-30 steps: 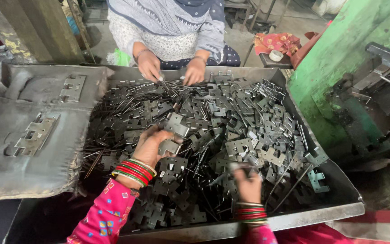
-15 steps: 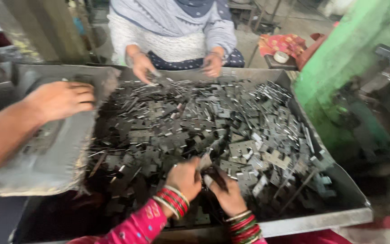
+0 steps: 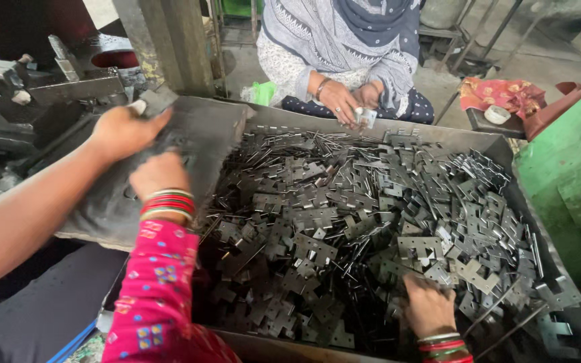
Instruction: The person sorts through a bin of metal hinge components by hand, picking up individual pieces and moving them to different areas of the workspace.
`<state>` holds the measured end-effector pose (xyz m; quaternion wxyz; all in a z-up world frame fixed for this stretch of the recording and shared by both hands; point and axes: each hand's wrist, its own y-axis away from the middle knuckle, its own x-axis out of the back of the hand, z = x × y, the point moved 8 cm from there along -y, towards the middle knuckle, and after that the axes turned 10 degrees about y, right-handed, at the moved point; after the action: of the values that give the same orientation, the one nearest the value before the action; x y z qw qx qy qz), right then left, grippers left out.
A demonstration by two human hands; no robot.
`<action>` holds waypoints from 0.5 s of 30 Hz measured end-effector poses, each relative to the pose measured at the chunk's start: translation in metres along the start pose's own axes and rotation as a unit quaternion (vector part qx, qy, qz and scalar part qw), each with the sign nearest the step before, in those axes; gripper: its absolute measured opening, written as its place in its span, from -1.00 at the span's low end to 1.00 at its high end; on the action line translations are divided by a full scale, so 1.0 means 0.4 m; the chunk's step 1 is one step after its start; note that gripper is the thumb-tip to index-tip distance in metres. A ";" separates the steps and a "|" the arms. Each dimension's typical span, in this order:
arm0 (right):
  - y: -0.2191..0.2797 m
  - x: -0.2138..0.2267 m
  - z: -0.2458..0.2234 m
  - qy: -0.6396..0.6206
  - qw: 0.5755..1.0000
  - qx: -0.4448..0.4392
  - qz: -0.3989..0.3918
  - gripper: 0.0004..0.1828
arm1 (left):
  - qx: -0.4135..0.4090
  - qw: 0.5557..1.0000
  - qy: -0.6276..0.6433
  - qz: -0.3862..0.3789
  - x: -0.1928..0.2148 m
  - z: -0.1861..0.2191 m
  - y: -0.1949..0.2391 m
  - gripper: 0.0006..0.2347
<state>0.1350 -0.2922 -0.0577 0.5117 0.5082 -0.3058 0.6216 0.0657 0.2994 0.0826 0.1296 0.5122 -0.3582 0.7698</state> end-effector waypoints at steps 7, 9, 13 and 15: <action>0.076 0.075 0.149 -0.114 0.967 -0.168 0.155 -0.75 | 0.043 0.995 -0.009 0.093 0.018 -0.127 -0.004 -0.73; 0.101 0.109 0.186 -0.185 0.935 -0.180 0.241 -0.75 | -0.040 0.973 -0.010 0.225 0.119 -0.015 0.035 -0.62; 0.117 0.078 0.243 -0.681 0.664 -0.167 0.259 -0.74 | -0.201 0.969 0.092 0.108 0.129 0.270 0.162 -0.88; 0.123 0.044 0.209 -0.851 0.467 -0.158 0.181 -0.73 | -0.346 0.919 0.191 0.012 0.070 0.432 0.291 -0.94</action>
<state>0.1159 -0.3760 -0.0095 -0.0541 0.6300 -0.7685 -0.0979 0.1077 0.0938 0.0964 0.3553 0.2748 -0.5766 0.6825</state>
